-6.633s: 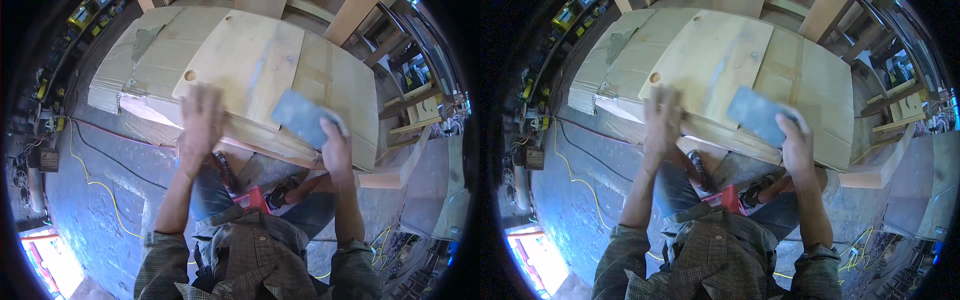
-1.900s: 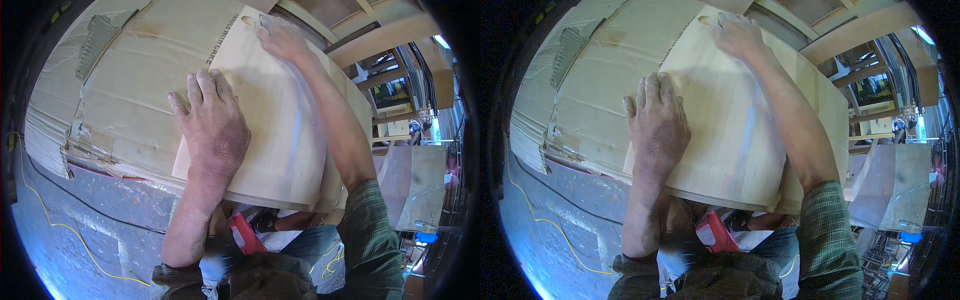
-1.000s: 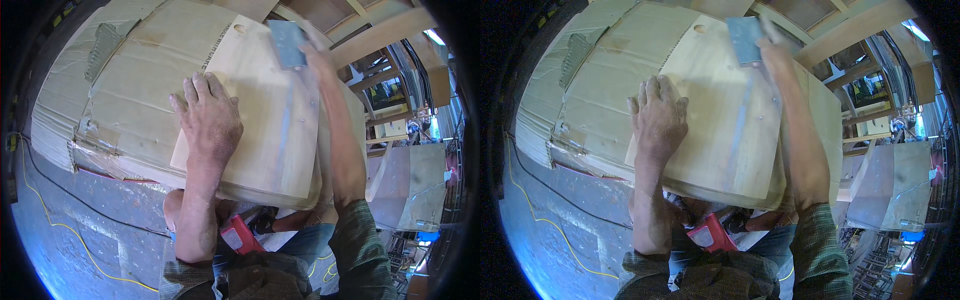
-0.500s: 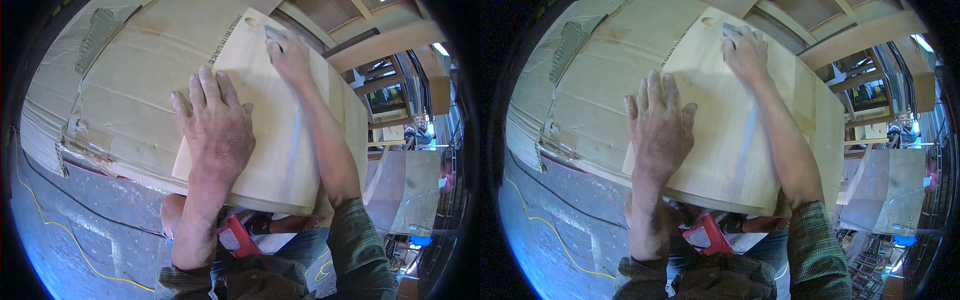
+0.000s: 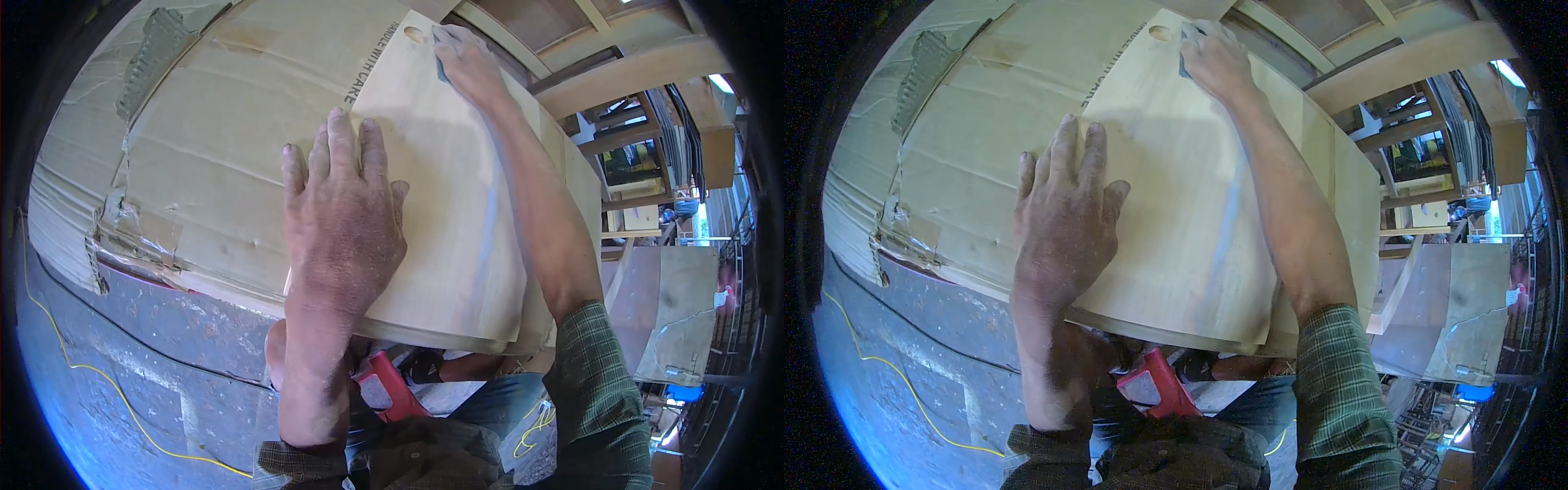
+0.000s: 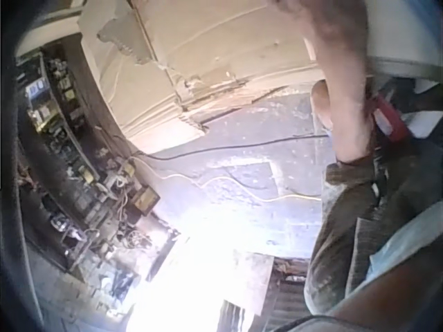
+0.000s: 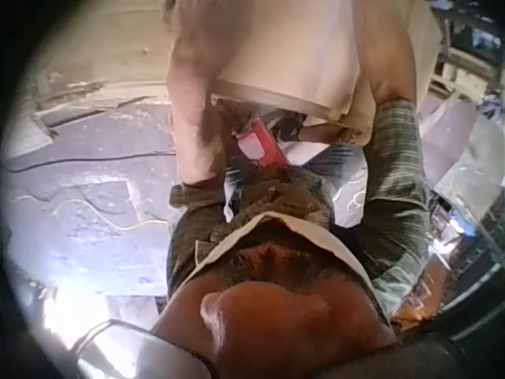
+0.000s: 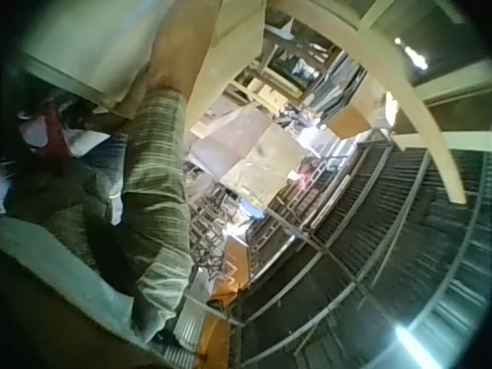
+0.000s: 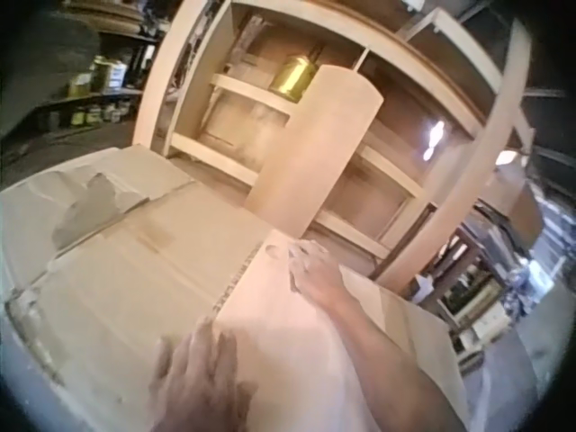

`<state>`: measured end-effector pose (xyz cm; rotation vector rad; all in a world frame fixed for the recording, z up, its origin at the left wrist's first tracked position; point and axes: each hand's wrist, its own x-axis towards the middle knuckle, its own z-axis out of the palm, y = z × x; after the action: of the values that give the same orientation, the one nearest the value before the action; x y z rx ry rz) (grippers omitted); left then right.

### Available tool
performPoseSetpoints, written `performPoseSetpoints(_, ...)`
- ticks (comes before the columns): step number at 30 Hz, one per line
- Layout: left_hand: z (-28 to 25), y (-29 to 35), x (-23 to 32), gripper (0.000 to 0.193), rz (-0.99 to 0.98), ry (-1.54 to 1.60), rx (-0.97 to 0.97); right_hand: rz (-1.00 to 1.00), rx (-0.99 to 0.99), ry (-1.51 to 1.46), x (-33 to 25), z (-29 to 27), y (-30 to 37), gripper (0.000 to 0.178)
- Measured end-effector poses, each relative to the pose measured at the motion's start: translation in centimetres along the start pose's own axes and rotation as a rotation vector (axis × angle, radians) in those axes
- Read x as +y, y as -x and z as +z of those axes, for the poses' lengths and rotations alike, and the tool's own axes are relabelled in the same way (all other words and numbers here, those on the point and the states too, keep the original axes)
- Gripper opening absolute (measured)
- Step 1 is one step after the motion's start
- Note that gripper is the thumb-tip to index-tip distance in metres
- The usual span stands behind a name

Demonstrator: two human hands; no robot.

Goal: The person sits on a small pink stool and sands a rectangular wooden board using a sanding block. They hold the board on their lap and rub the surface repeatedly with the sanding block, occasionally flipping the board to work on different areas.

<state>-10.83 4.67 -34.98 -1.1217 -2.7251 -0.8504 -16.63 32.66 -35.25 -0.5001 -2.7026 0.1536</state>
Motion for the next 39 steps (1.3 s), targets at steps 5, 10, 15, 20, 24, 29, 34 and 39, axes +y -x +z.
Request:
performPoseSetpoints(5,-0.1,0.0,-0.4,0.054,-0.011,-0.012,0.0,-0.184,0.036,0.07,-1.0,0.0,2.1,0.044)
performPoseSetpoints(10,1.4,-0.1,0.0,0.051,0.244,-0.252,-0.128,-0.05,-0.2,0.218,2.9,1.0,0.0,0.038)
performPoseSetpoints(15,1.6,-0.1,-0.6,0.046,0.049,-0.107,0.046,-0.261,0.061,0.371,0.1,2.4,1.0,0.027)
performPoseSetpoints(20,1.6,0.2,-0.1,0.049,0.094,-0.128,0.074,-0.137,0.053,0.251,1.6,1.6,0.2,0.036)
performPoseSetpoints(24,0.1,0.0,-2.3,0.05,0.091,-0.145,0.052,-0.109,-0.159,0.111,-2.4,1.4,-0.8,0.045)
performPoseSetpoints(29,0.4,0.4,-0.3,0.053,0.002,-0.04,0.038,-0.04,-0.103,0.137,-0.4,0.8,0.2,0.046)
performPoseSetpoints(34,-0.5,0.3,-0.8,0.055,-0.027,0.0,0.008,-0.167,-0.009,0.101,-1.3,2.4,2.2,0.05)
performPoseSetpoints(39,0.0,0.2,0.2,0.057,-0.013,0.04,0.019,0.036,-0.224,0.126,-1.9,-1.6,-0.2,0.059)
